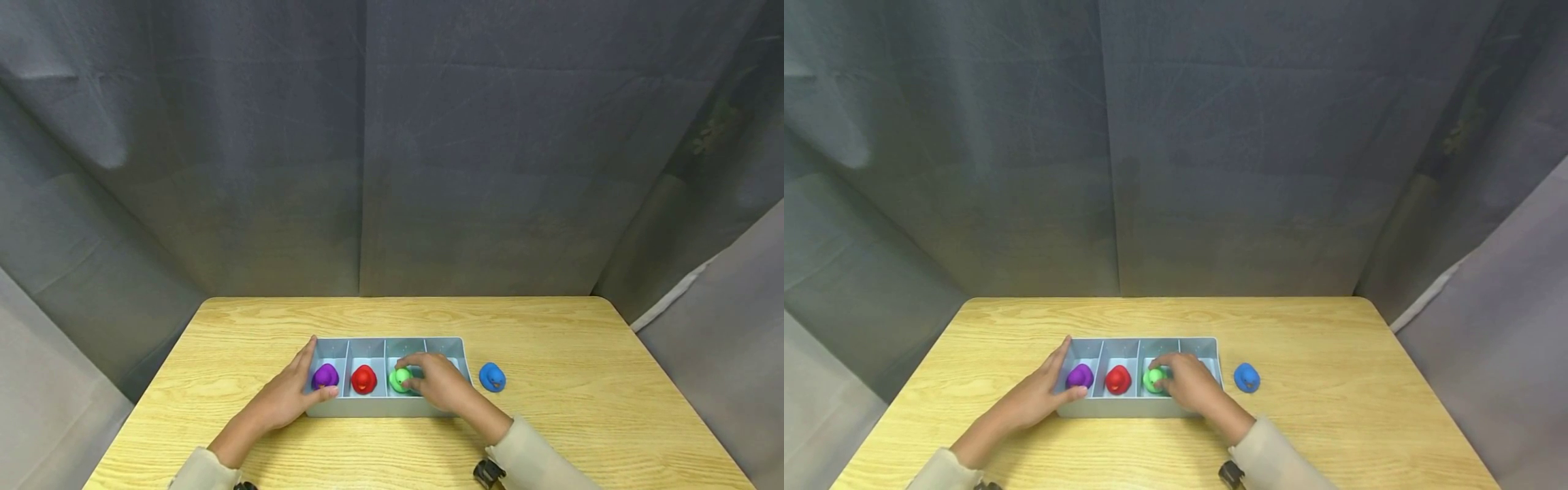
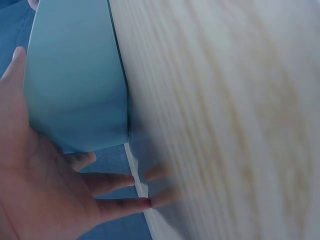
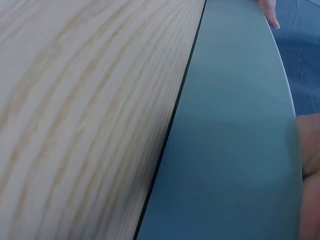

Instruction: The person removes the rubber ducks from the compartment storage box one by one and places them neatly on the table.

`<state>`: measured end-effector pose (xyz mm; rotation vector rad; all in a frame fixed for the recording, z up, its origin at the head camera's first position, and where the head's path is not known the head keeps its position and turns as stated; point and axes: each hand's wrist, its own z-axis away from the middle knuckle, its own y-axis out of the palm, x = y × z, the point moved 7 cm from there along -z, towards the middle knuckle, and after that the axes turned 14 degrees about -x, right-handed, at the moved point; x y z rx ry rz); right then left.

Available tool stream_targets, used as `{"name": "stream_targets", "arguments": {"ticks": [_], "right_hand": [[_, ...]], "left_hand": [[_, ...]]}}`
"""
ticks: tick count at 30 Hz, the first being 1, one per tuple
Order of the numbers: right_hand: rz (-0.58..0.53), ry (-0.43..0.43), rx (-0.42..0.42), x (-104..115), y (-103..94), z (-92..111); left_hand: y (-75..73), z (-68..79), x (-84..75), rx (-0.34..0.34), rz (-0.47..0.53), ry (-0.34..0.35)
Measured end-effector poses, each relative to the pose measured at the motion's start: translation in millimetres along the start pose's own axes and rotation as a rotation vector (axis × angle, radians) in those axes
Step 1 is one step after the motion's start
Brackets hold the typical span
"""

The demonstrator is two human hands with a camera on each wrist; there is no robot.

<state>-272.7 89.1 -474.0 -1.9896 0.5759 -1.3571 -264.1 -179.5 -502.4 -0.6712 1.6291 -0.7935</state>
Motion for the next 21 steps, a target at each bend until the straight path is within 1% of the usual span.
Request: {"name": "stream_targets", "arguments": {"ticks": [12, 21], "right_hand": [[0.01, -0.036, -0.029, 1.6, -2.5, -0.4], [-0.012, -0.064, -0.029, 4.4, -7.7, -0.2]], "left_hand": [[0.2, -0.4, 0.3, -0.006, -0.003, 0.002], [0.5, -0.6, 0.3, -0.011, -0.005, 0.003]]}}
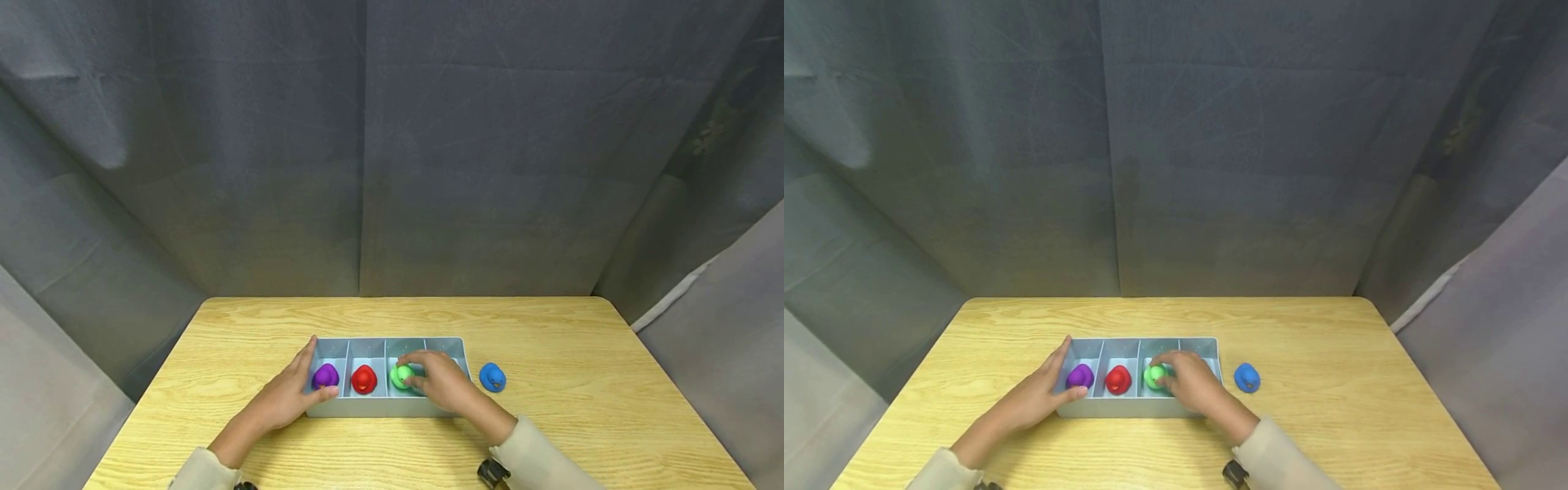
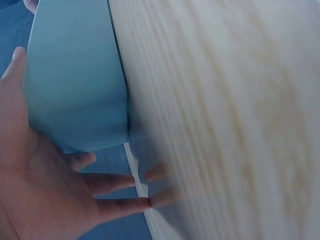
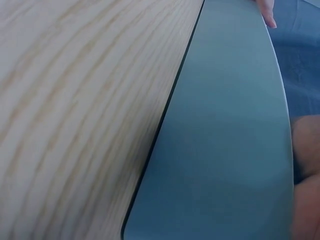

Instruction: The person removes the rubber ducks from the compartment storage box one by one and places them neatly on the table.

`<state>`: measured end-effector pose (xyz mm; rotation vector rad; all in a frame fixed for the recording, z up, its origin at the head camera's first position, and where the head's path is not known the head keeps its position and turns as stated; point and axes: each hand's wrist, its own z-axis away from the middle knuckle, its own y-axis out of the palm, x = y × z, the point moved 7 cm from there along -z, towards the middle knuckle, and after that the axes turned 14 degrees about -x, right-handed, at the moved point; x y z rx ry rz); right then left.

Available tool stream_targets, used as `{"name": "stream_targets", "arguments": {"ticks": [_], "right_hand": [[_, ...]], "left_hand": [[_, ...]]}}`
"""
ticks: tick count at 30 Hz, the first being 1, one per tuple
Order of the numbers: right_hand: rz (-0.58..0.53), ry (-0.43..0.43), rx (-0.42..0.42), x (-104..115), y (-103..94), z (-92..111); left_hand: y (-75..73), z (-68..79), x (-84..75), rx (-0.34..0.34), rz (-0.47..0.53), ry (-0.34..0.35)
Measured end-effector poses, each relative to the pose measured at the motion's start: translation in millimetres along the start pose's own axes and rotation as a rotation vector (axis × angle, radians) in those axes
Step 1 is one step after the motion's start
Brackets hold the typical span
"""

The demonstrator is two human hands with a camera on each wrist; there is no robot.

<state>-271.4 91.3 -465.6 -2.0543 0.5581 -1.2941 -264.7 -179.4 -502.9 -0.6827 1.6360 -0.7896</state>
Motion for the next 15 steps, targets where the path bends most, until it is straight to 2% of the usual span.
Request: {"name": "stream_targets", "arguments": {"ticks": [15], "right_hand": [[-0.053, -0.034, 0.02, 2.5, -6.4, -1.6]], "left_hand": [[-0.4, 0.4, 0.4, 0.0, -0.006, 0.006]]}}
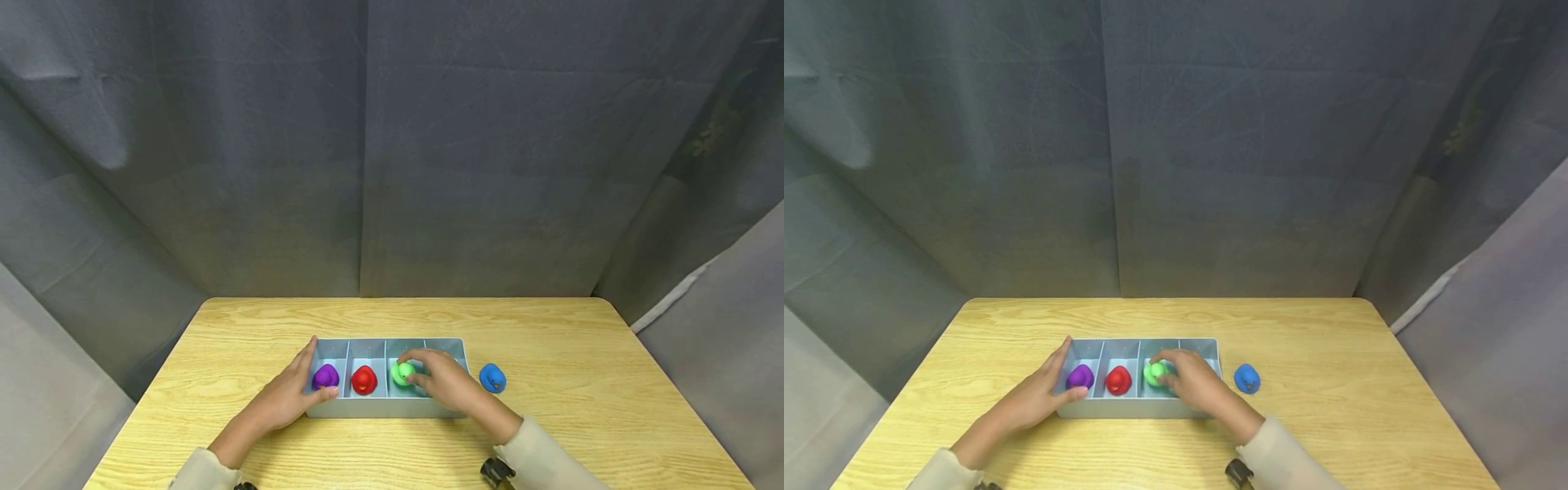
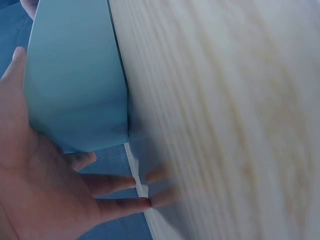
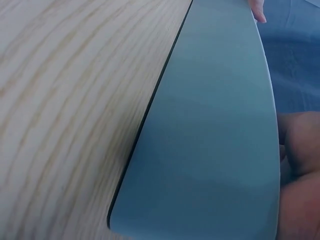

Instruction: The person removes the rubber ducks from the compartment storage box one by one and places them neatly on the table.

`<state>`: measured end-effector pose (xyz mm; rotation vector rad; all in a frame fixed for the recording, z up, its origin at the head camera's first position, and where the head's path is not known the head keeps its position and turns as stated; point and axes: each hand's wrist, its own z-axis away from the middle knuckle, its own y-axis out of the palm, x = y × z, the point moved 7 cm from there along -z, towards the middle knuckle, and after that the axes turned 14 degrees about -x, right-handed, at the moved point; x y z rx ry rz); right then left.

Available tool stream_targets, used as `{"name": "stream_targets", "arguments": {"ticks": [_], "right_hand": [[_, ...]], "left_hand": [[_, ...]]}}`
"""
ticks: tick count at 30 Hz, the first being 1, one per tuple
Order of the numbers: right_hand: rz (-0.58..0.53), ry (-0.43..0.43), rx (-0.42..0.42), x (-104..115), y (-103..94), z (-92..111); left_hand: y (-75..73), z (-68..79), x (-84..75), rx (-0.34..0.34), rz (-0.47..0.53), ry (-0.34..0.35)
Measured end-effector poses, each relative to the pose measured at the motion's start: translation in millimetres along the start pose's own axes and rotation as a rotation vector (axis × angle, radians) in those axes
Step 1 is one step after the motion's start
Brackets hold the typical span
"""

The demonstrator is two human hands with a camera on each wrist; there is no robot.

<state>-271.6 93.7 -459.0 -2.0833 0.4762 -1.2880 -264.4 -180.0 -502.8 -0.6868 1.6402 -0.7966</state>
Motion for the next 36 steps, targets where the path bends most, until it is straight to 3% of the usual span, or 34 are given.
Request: {"name": "stream_targets", "arguments": {"ticks": [16, 36], "right_hand": [[-0.038, 0.064, -0.004, -0.5, -14.4, -0.9], [-0.212, 0.105, -0.046, -13.7, -28.8, 3.5]], "left_hand": [[1.2, 0.1, 2.2, -0.004, 0.003, -0.004], [0.5, -0.7, 1.9, -0.004, 0.009, -0.003]]}}
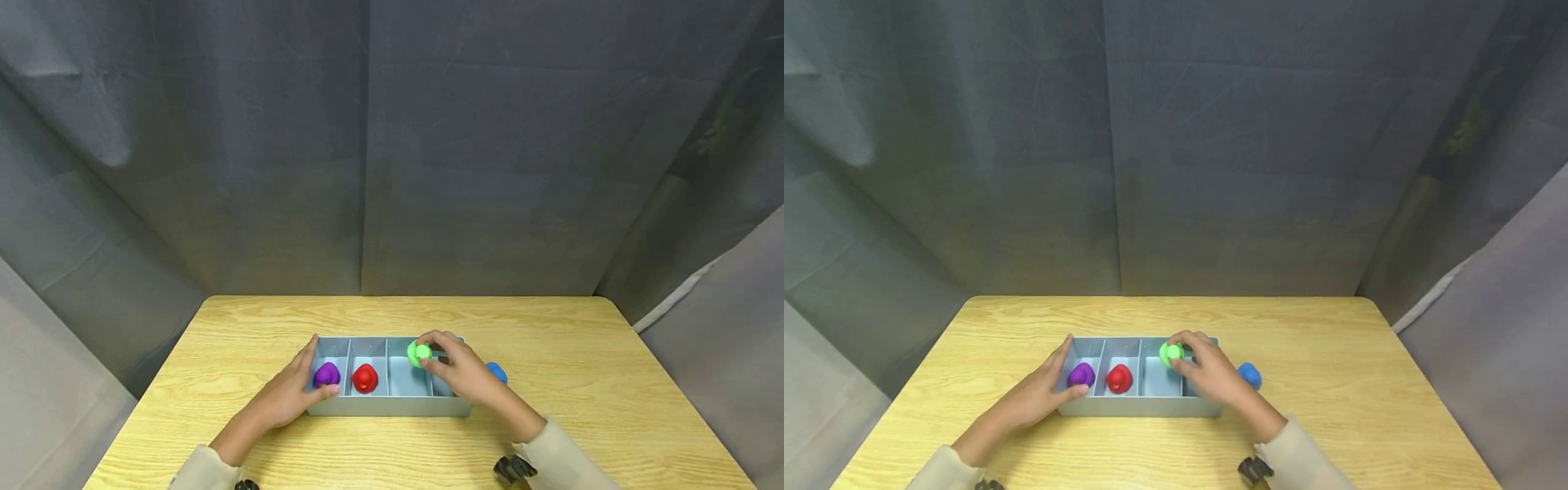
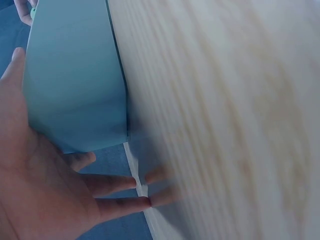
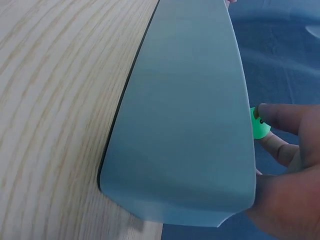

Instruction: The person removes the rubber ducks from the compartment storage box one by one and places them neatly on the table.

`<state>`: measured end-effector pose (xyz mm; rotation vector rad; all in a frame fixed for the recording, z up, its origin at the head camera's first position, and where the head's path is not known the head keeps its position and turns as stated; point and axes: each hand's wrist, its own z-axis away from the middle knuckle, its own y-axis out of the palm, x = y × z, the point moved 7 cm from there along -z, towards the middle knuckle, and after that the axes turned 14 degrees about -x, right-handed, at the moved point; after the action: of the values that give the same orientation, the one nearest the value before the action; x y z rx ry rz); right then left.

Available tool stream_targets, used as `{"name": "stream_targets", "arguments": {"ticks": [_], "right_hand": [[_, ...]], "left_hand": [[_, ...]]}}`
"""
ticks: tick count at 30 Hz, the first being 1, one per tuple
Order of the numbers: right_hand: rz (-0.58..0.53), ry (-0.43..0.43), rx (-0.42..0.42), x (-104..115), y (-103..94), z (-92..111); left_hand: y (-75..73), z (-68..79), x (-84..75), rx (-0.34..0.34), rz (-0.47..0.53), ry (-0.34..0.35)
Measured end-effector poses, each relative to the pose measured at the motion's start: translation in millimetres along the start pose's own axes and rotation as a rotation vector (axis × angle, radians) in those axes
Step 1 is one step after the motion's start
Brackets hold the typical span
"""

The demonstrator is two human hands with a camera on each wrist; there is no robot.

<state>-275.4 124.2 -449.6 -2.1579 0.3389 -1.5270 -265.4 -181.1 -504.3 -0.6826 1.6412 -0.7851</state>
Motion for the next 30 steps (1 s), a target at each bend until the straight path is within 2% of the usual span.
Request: {"name": "stream_targets", "arguments": {"ticks": [21, 30], "right_hand": [[0.002, 0.065, -0.051, -13.1, -22.5, 8.0], [-0.025, 0.055, -0.065, -14.2, -34.3, 11.7]], "left_hand": [[0.4, -0.7, 1.1, -0.002, 0.002, 0.008], [-0.4, -0.7, -0.9, 0.002, 0.001, -0.003]]}}
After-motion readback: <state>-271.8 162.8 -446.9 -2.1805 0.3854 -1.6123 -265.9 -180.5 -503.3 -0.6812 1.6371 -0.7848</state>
